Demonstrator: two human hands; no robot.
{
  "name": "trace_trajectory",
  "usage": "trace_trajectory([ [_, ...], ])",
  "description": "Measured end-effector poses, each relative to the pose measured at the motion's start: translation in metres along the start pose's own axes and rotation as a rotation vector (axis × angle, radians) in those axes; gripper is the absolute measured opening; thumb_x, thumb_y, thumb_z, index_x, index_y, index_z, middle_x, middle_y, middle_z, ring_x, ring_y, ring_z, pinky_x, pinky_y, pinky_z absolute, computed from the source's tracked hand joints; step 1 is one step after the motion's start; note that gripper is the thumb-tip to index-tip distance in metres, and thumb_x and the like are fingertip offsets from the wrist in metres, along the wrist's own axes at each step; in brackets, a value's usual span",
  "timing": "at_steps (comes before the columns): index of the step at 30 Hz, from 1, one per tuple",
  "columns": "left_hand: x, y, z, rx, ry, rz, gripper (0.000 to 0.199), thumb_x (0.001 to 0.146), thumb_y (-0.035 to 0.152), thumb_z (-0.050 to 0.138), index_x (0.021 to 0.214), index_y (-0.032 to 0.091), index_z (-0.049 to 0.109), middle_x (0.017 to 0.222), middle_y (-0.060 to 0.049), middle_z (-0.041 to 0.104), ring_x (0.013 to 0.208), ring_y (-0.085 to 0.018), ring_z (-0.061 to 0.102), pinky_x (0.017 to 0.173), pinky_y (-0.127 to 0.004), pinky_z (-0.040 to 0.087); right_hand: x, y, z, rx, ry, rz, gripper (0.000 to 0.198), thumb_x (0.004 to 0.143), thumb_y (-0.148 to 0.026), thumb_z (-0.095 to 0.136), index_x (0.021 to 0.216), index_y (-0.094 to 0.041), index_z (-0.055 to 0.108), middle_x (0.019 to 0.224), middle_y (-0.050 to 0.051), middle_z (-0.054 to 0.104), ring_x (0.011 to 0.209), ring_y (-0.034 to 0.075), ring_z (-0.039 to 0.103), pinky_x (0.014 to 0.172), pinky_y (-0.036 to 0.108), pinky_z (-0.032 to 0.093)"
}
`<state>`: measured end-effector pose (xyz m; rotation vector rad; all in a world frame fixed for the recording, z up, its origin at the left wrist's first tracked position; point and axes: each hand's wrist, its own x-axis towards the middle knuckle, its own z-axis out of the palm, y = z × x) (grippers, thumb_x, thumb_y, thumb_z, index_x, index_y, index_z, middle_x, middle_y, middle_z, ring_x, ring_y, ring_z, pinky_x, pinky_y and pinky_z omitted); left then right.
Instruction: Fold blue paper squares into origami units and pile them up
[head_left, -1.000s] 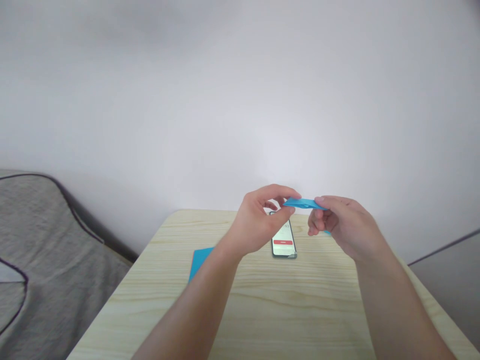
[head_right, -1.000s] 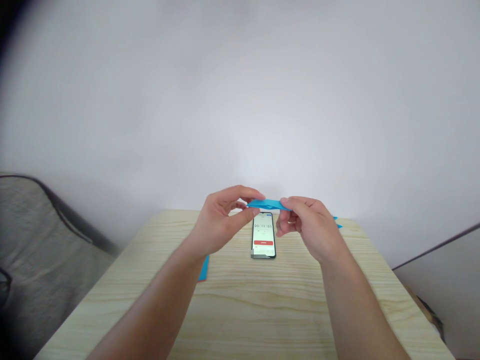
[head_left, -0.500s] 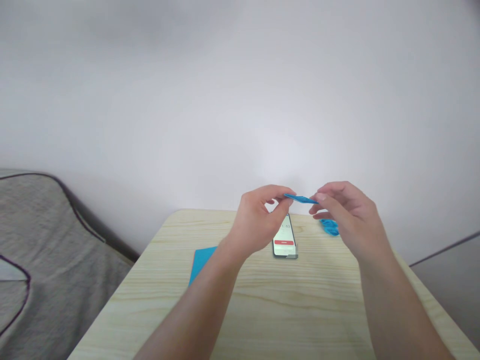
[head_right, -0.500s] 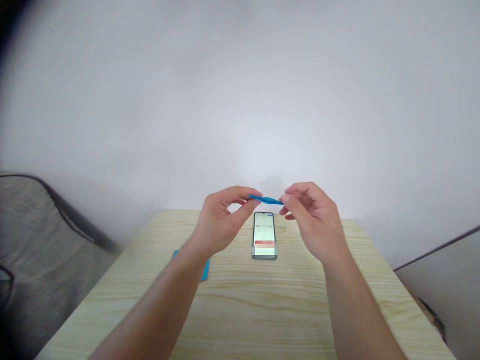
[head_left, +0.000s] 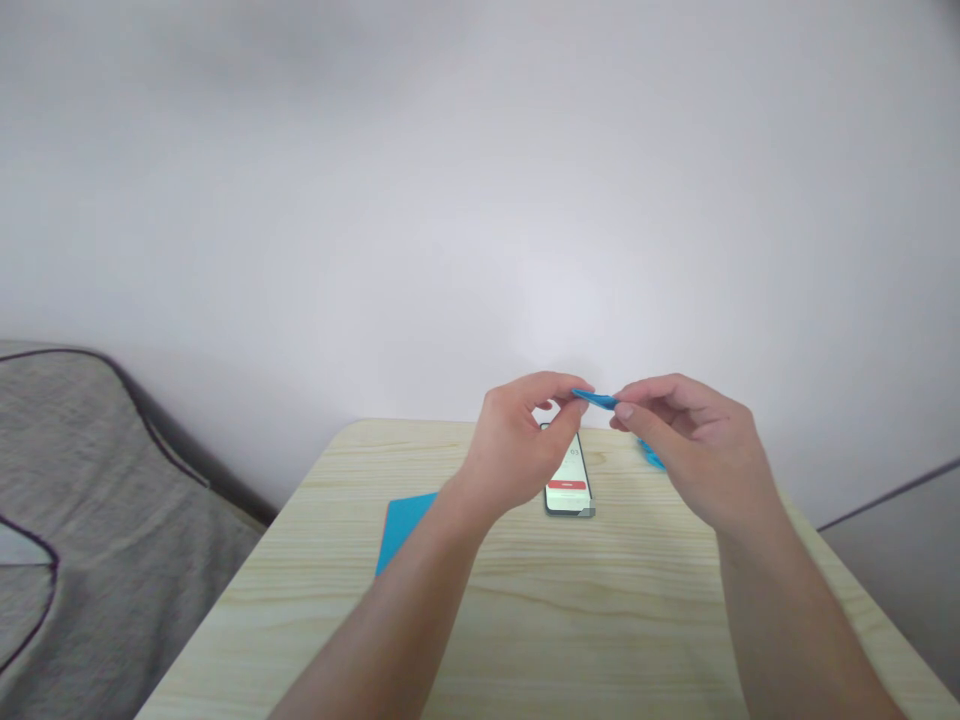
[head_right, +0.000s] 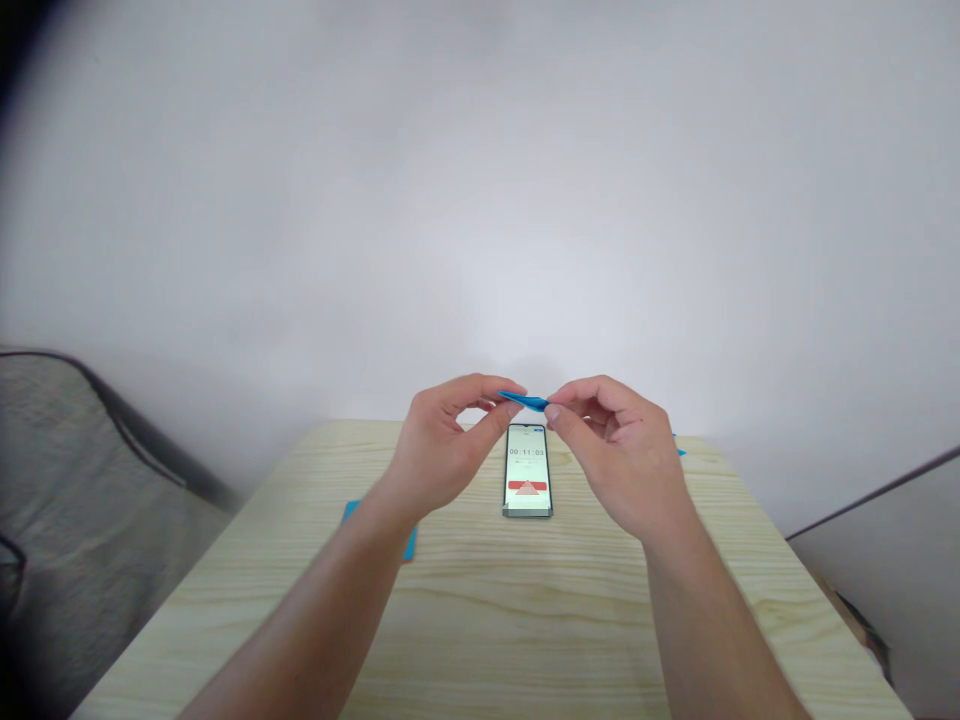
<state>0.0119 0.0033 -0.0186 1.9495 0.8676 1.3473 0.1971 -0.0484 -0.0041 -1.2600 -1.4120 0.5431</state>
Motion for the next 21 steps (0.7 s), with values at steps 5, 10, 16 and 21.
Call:
trace_trajectory([
  [5, -0.0005, 0.0016, 0.0010, -0.012, -0.014, -0.006, 0.016, 0.092, 0.025, 0.065, 0.103, 0.025, 0.078, 0.102, -0.001, 0.079, 0.092, -0.017, 0.072, 0.081, -0.029, 0.056, -0.0011, 0.0012, 0.0010, -0.045, 0.023, -0.020, 0.012, 0.085, -0.031, 0.079, 0.094, -0.024, 0.075, 0.086, 0.002, 0.074, 0.075, 0.016, 0.067, 0.066, 0.028, 0.054],
  [10, -0.0014, 0.0021, 0.0021, -0.028, -0.009, -0.016, 0.017, 0.092, 0.025, 0.066, 0.105, 0.024, 0.076, 0.102, -0.001, 0.079, 0.091, -0.017, 0.071, 0.074, -0.026, 0.056, -0.0016, 0.0024, -0.0001, -0.063, 0.037, -0.020, 0.015, 0.085, -0.033, 0.079, 0.098, -0.025, 0.077, 0.089, 0.003, 0.075, 0.078, 0.017, 0.068, 0.069, 0.029, 0.056],
  [16, -0.0029, 0.0056, 0.0027, -0.039, -0.005, -0.003, 0.018, 0.092, 0.027, 0.066, 0.107, 0.024, 0.075, 0.101, -0.001, 0.078, 0.090, -0.016, 0.071, 0.077, -0.027, 0.056, -0.0030, -0.0004, 0.0012, -0.119, 0.048, -0.025, 0.018, 0.086, -0.036, 0.078, 0.101, -0.026, 0.077, 0.095, 0.004, 0.076, 0.082, 0.019, 0.070, 0.073, 0.032, 0.059],
  [21, -0.0027, 0.0072, 0.0033, -0.041, -0.032, -0.015, 0.018, 0.092, 0.027, 0.066, 0.107, 0.024, 0.075, 0.102, -0.001, 0.079, 0.090, -0.016, 0.072, 0.078, -0.027, 0.057, -0.0050, -0.0053, 0.0033, -0.221, 0.058, -0.150, 0.009, 0.090, -0.032, 0.073, 0.096, -0.028, 0.077, 0.103, 0.004, 0.075, 0.090, 0.021, 0.071, 0.078, 0.035, 0.061],
])
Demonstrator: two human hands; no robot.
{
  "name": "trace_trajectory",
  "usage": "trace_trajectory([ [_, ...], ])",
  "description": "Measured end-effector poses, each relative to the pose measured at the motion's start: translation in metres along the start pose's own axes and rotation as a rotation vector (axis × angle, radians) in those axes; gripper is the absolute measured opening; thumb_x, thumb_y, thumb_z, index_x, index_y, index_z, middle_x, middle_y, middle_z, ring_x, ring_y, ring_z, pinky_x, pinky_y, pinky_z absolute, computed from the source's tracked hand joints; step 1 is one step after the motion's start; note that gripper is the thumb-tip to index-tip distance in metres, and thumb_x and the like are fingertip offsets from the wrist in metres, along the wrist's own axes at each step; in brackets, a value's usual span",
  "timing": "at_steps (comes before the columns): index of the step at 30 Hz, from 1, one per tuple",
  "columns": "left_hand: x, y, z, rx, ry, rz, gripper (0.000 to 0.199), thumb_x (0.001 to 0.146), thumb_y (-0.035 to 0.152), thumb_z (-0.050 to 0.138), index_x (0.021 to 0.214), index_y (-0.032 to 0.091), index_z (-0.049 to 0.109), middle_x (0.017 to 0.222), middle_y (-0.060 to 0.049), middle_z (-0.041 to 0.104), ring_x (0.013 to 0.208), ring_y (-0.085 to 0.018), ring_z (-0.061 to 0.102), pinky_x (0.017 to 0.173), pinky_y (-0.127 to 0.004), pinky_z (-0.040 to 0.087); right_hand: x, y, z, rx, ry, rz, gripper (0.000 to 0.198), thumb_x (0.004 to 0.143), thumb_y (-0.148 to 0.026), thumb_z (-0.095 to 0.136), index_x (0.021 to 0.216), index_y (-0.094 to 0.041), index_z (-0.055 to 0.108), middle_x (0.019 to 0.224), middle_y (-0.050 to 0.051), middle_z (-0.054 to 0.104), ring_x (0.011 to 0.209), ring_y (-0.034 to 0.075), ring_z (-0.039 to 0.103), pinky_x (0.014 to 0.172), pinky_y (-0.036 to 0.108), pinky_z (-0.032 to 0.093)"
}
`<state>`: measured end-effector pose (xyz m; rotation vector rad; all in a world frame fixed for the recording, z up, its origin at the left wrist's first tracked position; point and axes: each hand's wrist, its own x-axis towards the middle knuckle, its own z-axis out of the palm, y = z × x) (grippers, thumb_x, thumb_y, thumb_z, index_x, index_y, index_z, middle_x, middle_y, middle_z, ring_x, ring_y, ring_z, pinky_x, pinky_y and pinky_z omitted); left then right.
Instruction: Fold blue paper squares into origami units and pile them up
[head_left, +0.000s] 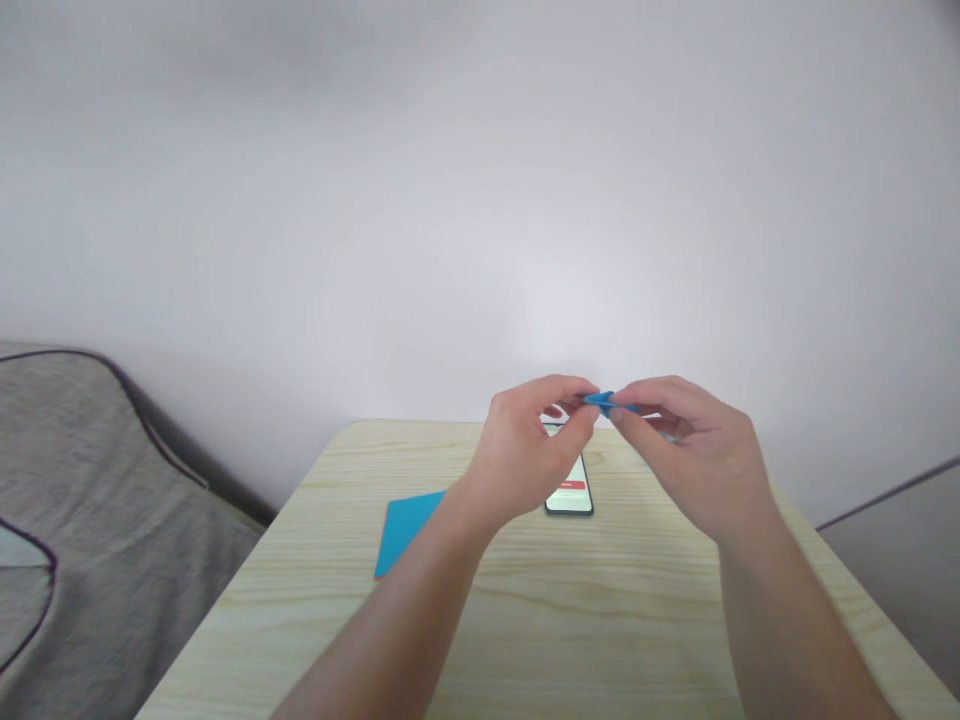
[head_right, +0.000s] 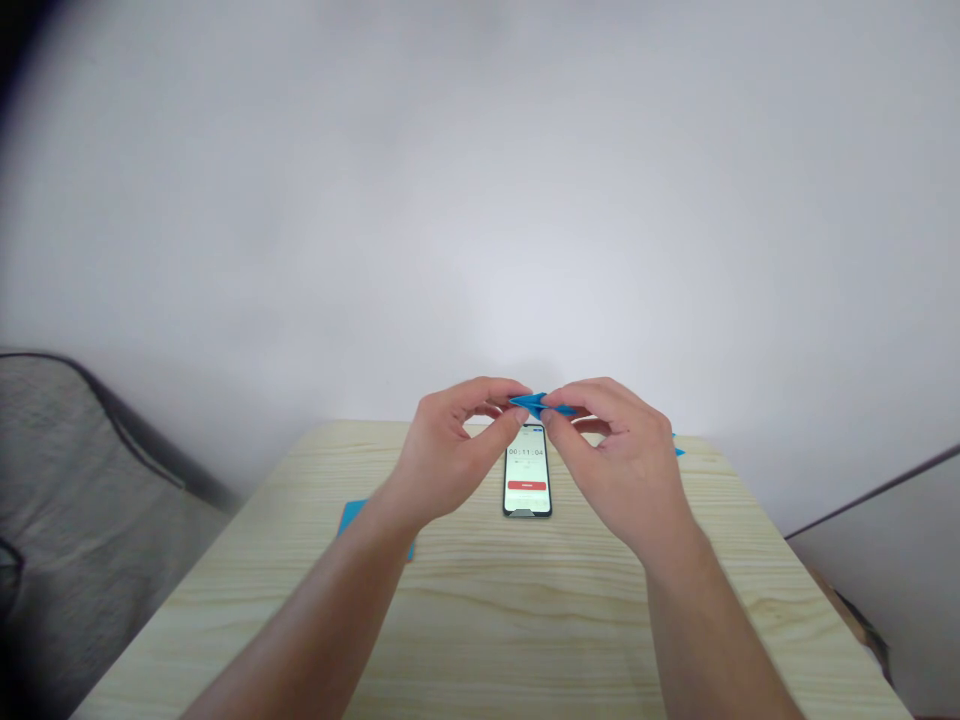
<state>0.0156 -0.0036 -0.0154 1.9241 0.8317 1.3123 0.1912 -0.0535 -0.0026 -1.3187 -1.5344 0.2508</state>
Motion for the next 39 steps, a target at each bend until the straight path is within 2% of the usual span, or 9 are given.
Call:
trace_trajectory([
  [2, 0.000, 0.000, 0.000, 0.004, -0.011, 0.007, 0.018, 0.092, 0.026, 0.065, 0.107, 0.024, 0.075, 0.102, -0.001, 0.079, 0.091, -0.016, 0.072, 0.082, -0.029, 0.058, 0.000, -0.001, 0.000, -0.042, -0.019, -0.059, 0.009, 0.091, -0.029, 0.070, 0.096, -0.029, 0.078, 0.105, 0.004, 0.074, 0.093, 0.022, 0.070, 0.078, 0.036, 0.061],
  [6, 0.000, 0.001, 0.001, 0.008, -0.021, 0.001, 0.020, 0.092, 0.025, 0.065, 0.109, 0.024, 0.075, 0.102, -0.001, 0.079, 0.090, -0.017, 0.072, 0.081, -0.029, 0.059, -0.001, 0.002, 0.000, -0.103, -0.009, -0.142, 0.011, 0.092, -0.027, 0.068, 0.097, -0.028, 0.078, 0.103, 0.004, 0.073, 0.089, 0.021, 0.069, 0.072, 0.035, 0.062],
  [14, 0.001, -0.001, 0.004, -0.014, -0.065, -0.019, 0.021, 0.092, 0.022, 0.064, 0.109, 0.024, 0.075, 0.101, 0.001, 0.079, 0.090, -0.015, 0.072, 0.083, -0.028, 0.058, 0.000, 0.009, -0.001, -0.208, -0.015, -0.191, 0.011, 0.092, -0.022, 0.066, 0.095, -0.027, 0.076, 0.098, 0.004, 0.071, 0.079, 0.017, 0.066, 0.066, 0.032, 0.057],
  [24, 0.000, -0.008, 0.008, -0.036, -0.115, -0.073, 0.027, 0.087, 0.021, 0.067, 0.113, 0.023, 0.072, 0.100, -0.002, 0.078, 0.096, -0.018, 0.072, 0.088, -0.032, 0.060, 0.002, 0.014, 0.003, -0.223, -0.051, -0.136, 0.012, 0.088, -0.018, 0.067, 0.092, -0.026, 0.075, 0.093, 0.003, 0.069, 0.074, 0.017, 0.063, 0.063, 0.032, 0.052],
  [31, 0.003, -0.011, 0.010, -0.003, -0.094, -0.138, 0.022, 0.090, 0.025, 0.066, 0.110, 0.024, 0.073, 0.096, 0.000, 0.078, 0.086, -0.015, 0.071, 0.083, -0.029, 0.059, 0.006, 0.021, 0.005, -0.170, -0.100, -0.068, 0.013, 0.090, -0.019, 0.066, 0.096, -0.026, 0.074, 0.102, 0.003, 0.070, 0.077, 0.016, 0.064, 0.068, 0.032, 0.054],
  [34, 0.004, -0.016, 0.013, -0.063, -0.096, -0.171, 0.022, 0.090, 0.026, 0.066, 0.111, 0.022, 0.074, 0.098, -0.002, 0.078, 0.087, -0.015, 0.072, 0.082, -0.028, 0.059, 0.008, 0.024, 0.004, -0.147, -0.126, -0.045, 0.014, 0.090, -0.018, 0.064, 0.097, -0.026, 0.074, 0.108, 0.004, 0.070, 0.084, 0.018, 0.066, 0.069, 0.032, 0.055],
  [39, 0.000, -0.025, 0.023, -0.129, -0.093, -0.220, 0.024, 0.090, 0.027, 0.066, 0.112, 0.021, 0.074, 0.098, -0.003, 0.076, 0.090, -0.015, 0.070, 0.084, -0.027, 0.058, 0.007, 0.032, 0.003, -0.127, -0.141, -0.024, 0.012, 0.090, -0.018, 0.064, 0.094, -0.026, 0.073, 0.111, 0.004, 0.070, 0.100, 0.020, 0.066, 0.083, 0.035, 0.056],
])
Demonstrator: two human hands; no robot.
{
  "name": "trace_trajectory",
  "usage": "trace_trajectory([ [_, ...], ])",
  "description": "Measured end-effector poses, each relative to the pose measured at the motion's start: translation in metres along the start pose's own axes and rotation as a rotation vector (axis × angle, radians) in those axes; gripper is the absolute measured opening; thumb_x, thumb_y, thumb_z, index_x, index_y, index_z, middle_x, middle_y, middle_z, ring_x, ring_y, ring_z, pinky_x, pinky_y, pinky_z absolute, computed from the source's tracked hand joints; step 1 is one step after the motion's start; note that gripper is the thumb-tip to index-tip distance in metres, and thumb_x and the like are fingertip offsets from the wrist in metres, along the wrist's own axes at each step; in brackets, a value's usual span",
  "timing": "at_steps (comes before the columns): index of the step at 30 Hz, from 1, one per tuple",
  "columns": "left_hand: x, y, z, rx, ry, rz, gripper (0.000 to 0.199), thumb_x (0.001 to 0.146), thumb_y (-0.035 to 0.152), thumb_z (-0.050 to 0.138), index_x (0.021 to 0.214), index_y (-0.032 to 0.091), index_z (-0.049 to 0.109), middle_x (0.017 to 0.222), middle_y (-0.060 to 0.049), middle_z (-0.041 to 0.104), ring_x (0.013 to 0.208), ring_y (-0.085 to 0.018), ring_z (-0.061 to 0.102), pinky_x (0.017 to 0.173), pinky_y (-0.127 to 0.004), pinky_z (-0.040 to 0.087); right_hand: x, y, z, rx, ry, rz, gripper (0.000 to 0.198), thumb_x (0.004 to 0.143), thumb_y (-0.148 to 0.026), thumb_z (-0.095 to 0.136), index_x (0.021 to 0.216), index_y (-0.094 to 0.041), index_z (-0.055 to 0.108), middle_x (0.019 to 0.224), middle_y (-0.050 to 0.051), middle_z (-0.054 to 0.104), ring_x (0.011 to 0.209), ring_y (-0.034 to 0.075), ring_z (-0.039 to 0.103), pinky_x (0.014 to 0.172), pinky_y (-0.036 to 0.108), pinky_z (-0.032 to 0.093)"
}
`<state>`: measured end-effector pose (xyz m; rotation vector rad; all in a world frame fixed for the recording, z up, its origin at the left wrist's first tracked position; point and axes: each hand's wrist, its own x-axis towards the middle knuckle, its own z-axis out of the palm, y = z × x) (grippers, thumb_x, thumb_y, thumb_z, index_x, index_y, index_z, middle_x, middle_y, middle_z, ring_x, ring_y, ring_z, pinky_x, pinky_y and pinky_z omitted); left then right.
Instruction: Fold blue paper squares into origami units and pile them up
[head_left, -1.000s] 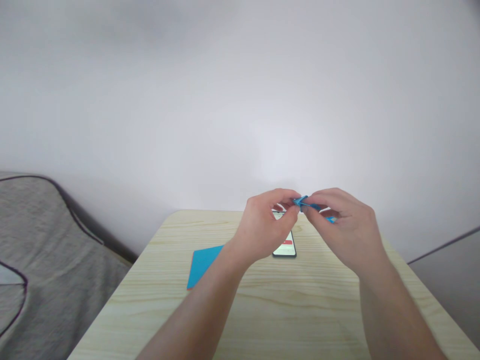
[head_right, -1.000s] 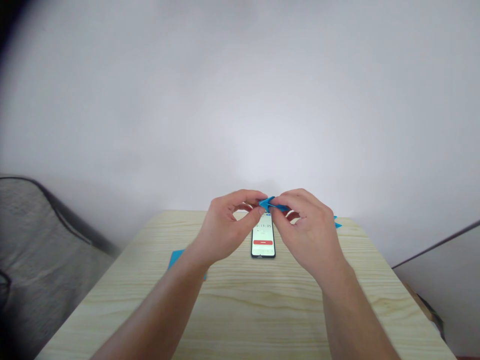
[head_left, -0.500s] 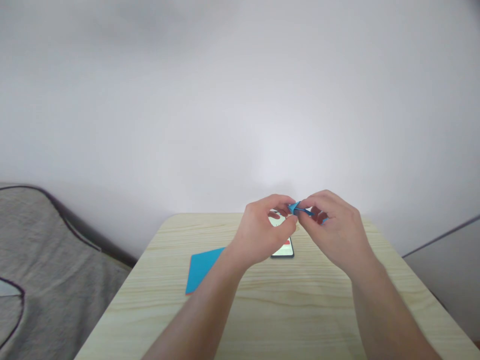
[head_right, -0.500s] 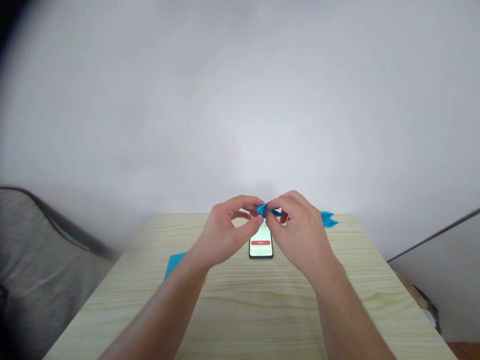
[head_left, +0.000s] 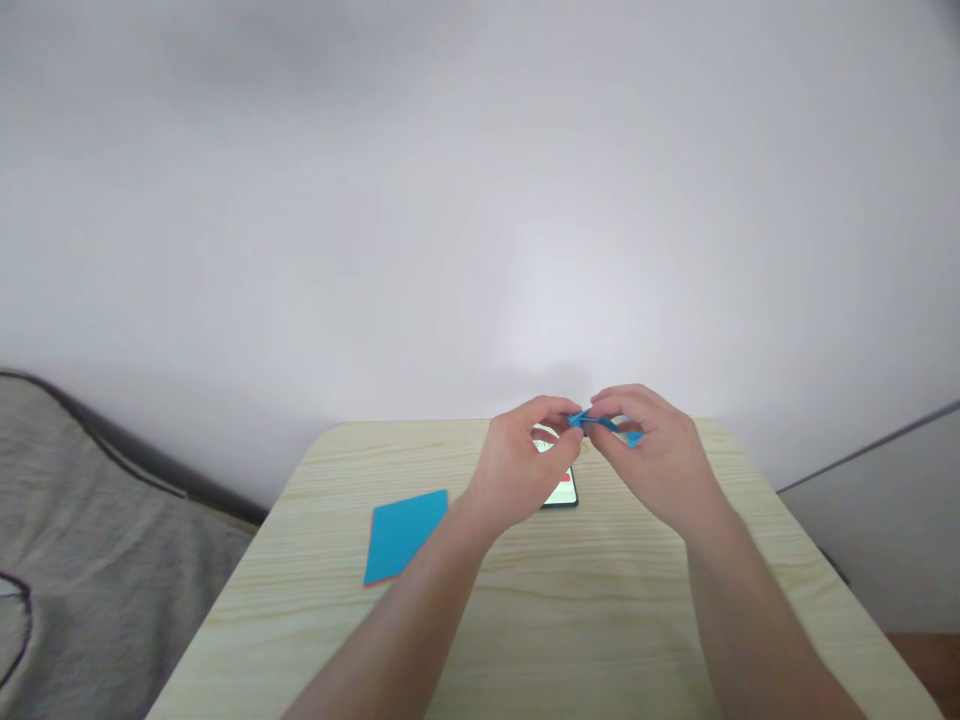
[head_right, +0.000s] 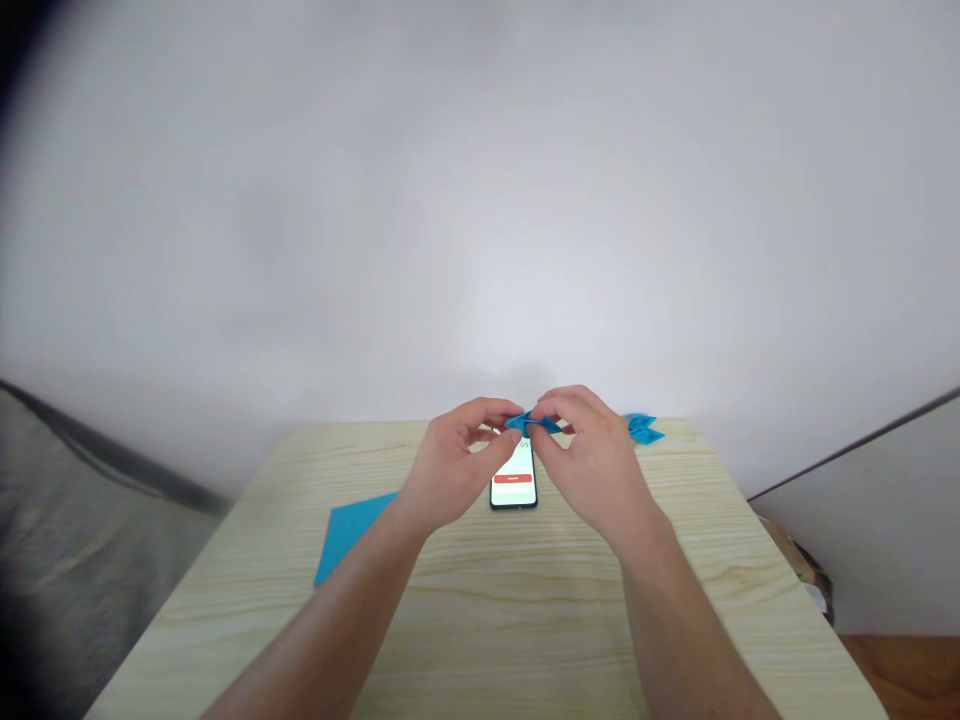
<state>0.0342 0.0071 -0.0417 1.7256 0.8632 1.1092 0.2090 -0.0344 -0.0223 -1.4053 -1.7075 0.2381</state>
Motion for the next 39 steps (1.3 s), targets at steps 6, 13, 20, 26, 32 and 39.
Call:
trace_trajectory([
  [6, -0.005, -0.005, 0.011, 0.099, -0.148, -0.048, 0.030, 0.087, 0.032, 0.069, 0.115, 0.025, 0.075, 0.074, 0.003, 0.064, 0.064, -0.011, 0.052, 0.061, -0.023, 0.046, -0.032, 0.042, -0.019, -0.079, -0.019, 0.048, 0.006, 0.091, -0.026, 0.067, 0.093, -0.026, 0.073, 0.105, 0.004, 0.070, 0.098, 0.021, 0.066, 0.085, 0.037, 0.052],
  [13, -0.005, 0.002, 0.010, 0.086, -0.099, -0.063, 0.020, 0.091, 0.036, 0.066, 0.103, 0.023, 0.076, 0.069, 0.003, 0.058, 0.063, -0.011, 0.049, 0.062, -0.024, 0.042, -0.075, 0.147, -0.067, -0.366, -0.046, 0.221, 0.014, 0.088, -0.038, 0.071, 0.094, -0.027, 0.077, 0.090, 0.003, 0.065, 0.081, 0.019, 0.061, 0.075, 0.034, 0.049],
  [20, -0.026, 0.006, -0.010, 0.148, 0.125, -0.066, 0.015, 0.090, 0.033, 0.068, 0.096, 0.023, 0.077, 0.071, 0.002, 0.063, 0.067, -0.011, 0.052, 0.063, -0.024, 0.042, -0.057, 0.225, -0.087, -0.566, -0.201, 0.192, 0.015, 0.087, -0.033, 0.068, 0.090, -0.024, 0.079, 0.090, 0.006, 0.065, 0.092, 0.024, 0.061, 0.086, 0.037, 0.047],
  [26, -0.065, -0.014, -0.033, 0.339, 0.297, -0.127, 0.015, 0.090, 0.034, 0.068, 0.094, 0.023, 0.077, 0.078, 0.001, 0.067, 0.070, -0.013, 0.055, 0.069, -0.027, 0.046, -0.049, 0.250, -0.089, -0.633, -0.274, 0.169, 0.019, 0.088, -0.031, 0.065, 0.097, -0.027, 0.081, 0.091, 0.007, 0.065, 0.093, 0.024, 0.061, 0.084, 0.035, 0.046],
  [32, -0.107, -0.046, -0.052, 0.559, 0.271, -0.077, 0.017, 0.092, 0.038, 0.065, 0.094, 0.024, 0.075, 0.078, 0.000, 0.066, 0.075, -0.018, 0.060, 0.076, -0.032, 0.051, -0.046, 0.256, -0.086, -0.670, -0.286, 0.136, 0.020, 0.089, -0.028, 0.062, 0.098, -0.026, 0.080, 0.096, 0.009, 0.065, 0.097, 0.025, 0.062, 0.087, 0.035, 0.047],
  [39, -0.154, -0.104, -0.094, 0.858, 0.159, 0.047, 0.025, 0.090, 0.043, 0.067, 0.110, 0.029, 0.072, 0.115, -0.005, 0.071, 0.111, -0.028, 0.065, 0.103, -0.049, 0.050, -0.040, 0.255, -0.083, -0.665, -0.285, 0.084, 0.019, 0.089, -0.027, 0.063, 0.098, -0.026, 0.080, 0.099, 0.009, 0.068, 0.101, 0.026, 0.063, 0.089, 0.035, 0.048],
])
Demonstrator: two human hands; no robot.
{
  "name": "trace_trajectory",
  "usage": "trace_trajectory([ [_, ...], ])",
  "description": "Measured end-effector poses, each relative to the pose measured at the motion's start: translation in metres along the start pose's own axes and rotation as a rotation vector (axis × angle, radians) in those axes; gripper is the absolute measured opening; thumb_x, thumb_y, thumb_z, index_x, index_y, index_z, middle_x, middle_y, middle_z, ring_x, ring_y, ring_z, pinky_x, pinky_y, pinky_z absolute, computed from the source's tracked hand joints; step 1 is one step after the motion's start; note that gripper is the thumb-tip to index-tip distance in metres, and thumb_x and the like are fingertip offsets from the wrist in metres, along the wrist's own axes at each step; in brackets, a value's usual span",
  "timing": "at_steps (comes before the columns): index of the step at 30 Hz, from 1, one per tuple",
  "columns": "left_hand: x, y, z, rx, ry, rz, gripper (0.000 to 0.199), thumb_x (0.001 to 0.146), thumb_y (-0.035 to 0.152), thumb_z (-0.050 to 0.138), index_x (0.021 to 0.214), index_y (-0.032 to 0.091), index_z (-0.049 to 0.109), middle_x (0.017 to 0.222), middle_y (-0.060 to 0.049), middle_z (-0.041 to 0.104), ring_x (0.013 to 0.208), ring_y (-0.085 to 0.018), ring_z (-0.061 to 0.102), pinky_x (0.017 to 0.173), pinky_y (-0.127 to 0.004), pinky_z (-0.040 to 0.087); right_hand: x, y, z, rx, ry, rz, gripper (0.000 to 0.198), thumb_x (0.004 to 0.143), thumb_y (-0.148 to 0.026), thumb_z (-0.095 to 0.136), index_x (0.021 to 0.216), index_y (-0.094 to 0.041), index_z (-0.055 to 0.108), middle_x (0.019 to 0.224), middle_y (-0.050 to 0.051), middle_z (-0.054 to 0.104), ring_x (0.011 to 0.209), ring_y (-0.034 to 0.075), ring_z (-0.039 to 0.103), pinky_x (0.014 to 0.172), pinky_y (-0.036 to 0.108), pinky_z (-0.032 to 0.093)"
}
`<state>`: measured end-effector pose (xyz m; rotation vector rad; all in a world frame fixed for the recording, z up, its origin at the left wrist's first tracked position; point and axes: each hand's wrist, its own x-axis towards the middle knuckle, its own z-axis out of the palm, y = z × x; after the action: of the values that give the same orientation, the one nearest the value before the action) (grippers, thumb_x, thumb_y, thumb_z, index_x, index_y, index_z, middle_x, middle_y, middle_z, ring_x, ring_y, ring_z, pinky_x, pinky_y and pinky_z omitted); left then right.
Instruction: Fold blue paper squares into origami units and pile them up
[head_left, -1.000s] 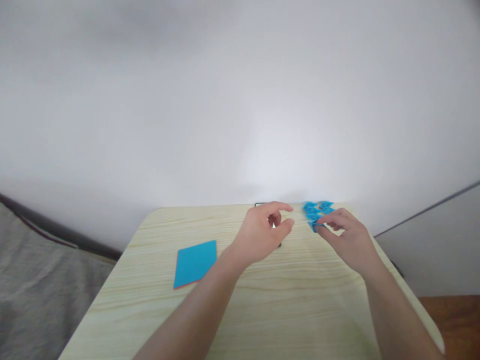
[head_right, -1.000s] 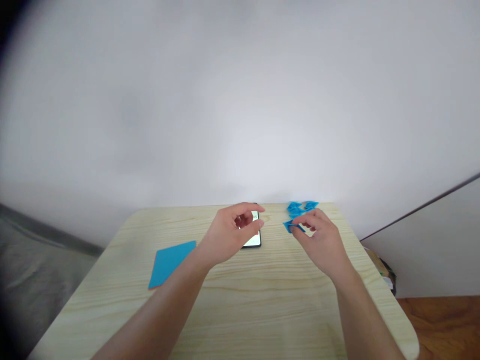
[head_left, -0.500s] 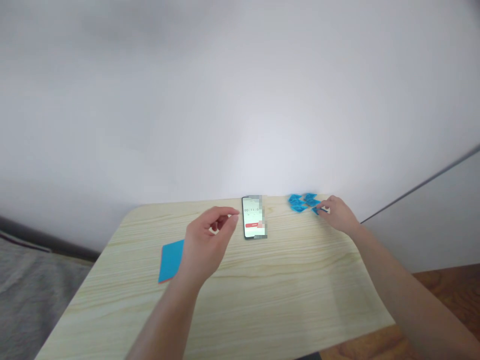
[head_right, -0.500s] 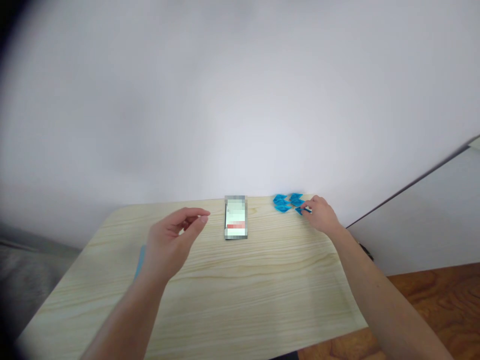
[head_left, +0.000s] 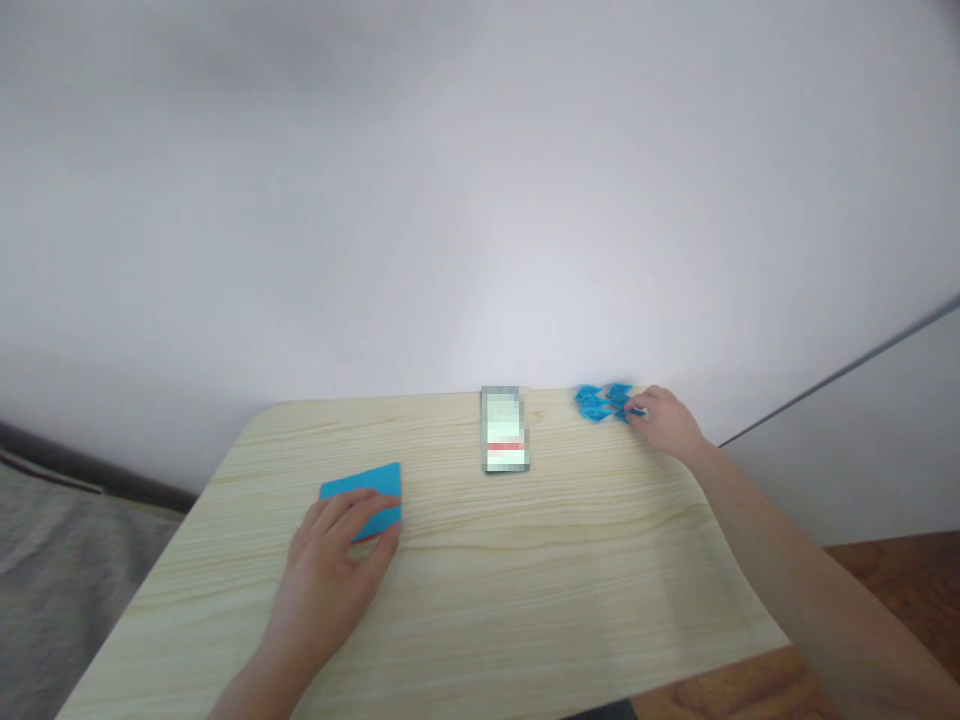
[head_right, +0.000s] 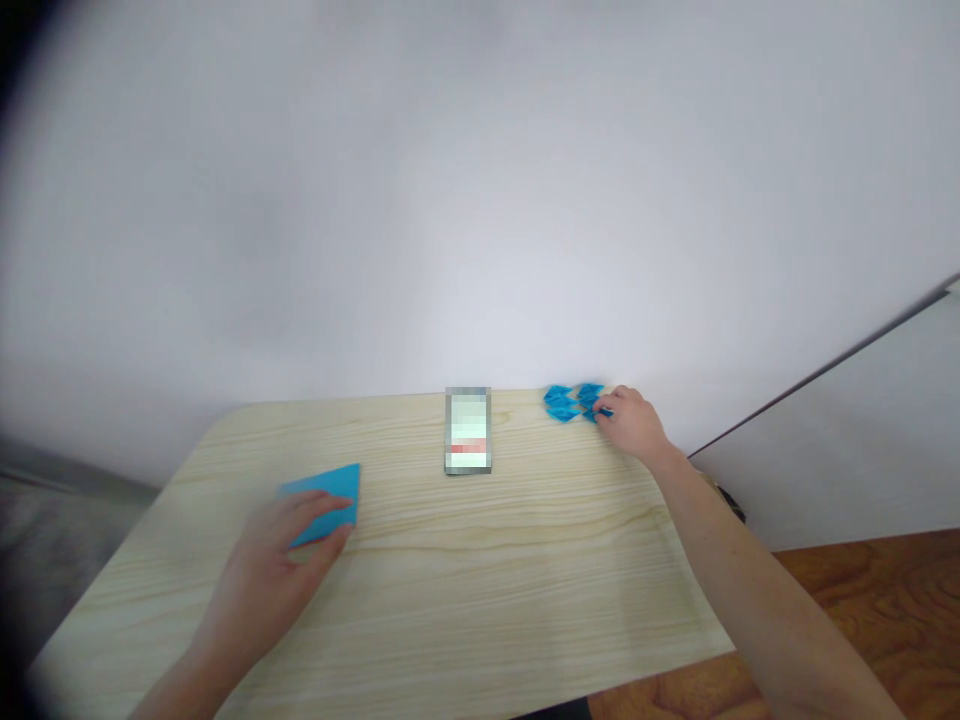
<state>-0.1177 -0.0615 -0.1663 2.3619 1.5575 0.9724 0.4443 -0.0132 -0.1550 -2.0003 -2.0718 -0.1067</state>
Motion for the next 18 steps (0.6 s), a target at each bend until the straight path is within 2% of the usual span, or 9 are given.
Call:
trace_trajectory([
  [5, -0.018, -0.038, -0.004, 0.145, -0.162, -0.003, 0.045, 0.086, 0.051, 0.070, 0.126, 0.031, 0.066, 0.139, -0.005, 0.063, 0.127, -0.033, 0.059, 0.112, -0.056, 0.046, 0.001, 0.002, 0.003, 0.032, 0.036, -0.014, 0.017, 0.088, -0.028, 0.064, 0.097, -0.024, 0.078, 0.100, 0.008, 0.070, 0.097, 0.024, 0.065, 0.090, 0.035, 0.051],
  [8, -0.021, -0.045, -0.009, 0.151, -0.222, -0.030, 0.050, 0.087, 0.053, 0.069, 0.131, 0.030, 0.063, 0.142, -0.005, 0.062, 0.130, -0.032, 0.059, 0.112, -0.055, 0.047, -0.001, 0.004, 0.002, 0.062, 0.070, -0.016, 0.016, 0.085, -0.027, 0.066, 0.097, -0.024, 0.077, 0.101, 0.007, 0.071, 0.097, 0.024, 0.066, 0.088, 0.036, 0.052],
  [11, -0.018, -0.043, -0.015, 0.127, -0.248, -0.058, 0.045, 0.090, 0.053, 0.066, 0.127, 0.029, 0.066, 0.138, -0.005, 0.066, 0.128, -0.030, 0.061, 0.112, -0.052, 0.049, -0.004, -0.001, -0.005, 0.103, 0.136, -0.014, 0.020, 0.084, -0.027, 0.066, 0.100, -0.024, 0.076, 0.103, 0.008, 0.071, 0.098, 0.026, 0.065, 0.089, 0.040, 0.053],
  [14, -0.011, -0.037, -0.023, 0.109, -0.243, -0.088, 0.035, 0.092, 0.053, 0.065, 0.116, 0.029, 0.073, 0.131, -0.005, 0.071, 0.122, -0.029, 0.065, 0.110, -0.049, 0.051, -0.012, -0.026, -0.016, 0.154, 0.211, -0.006, 0.021, 0.089, -0.030, 0.062, 0.104, -0.023, 0.074, 0.105, 0.010, 0.071, 0.101, 0.028, 0.065, 0.089, 0.042, 0.052],
  [18, -0.003, -0.030, -0.029, 0.095, -0.235, -0.073, 0.032, 0.091, 0.050, 0.068, 0.112, 0.028, 0.075, 0.125, -0.006, 0.075, 0.118, -0.029, 0.067, 0.108, -0.048, 0.050, -0.031, -0.100, -0.028, 0.286, 0.285, -0.021, 0.016, 0.093, -0.030, 0.061, 0.103, -0.025, 0.072, 0.104, 0.008, 0.071, 0.102, 0.026, 0.066, 0.089, 0.041, 0.052],
])
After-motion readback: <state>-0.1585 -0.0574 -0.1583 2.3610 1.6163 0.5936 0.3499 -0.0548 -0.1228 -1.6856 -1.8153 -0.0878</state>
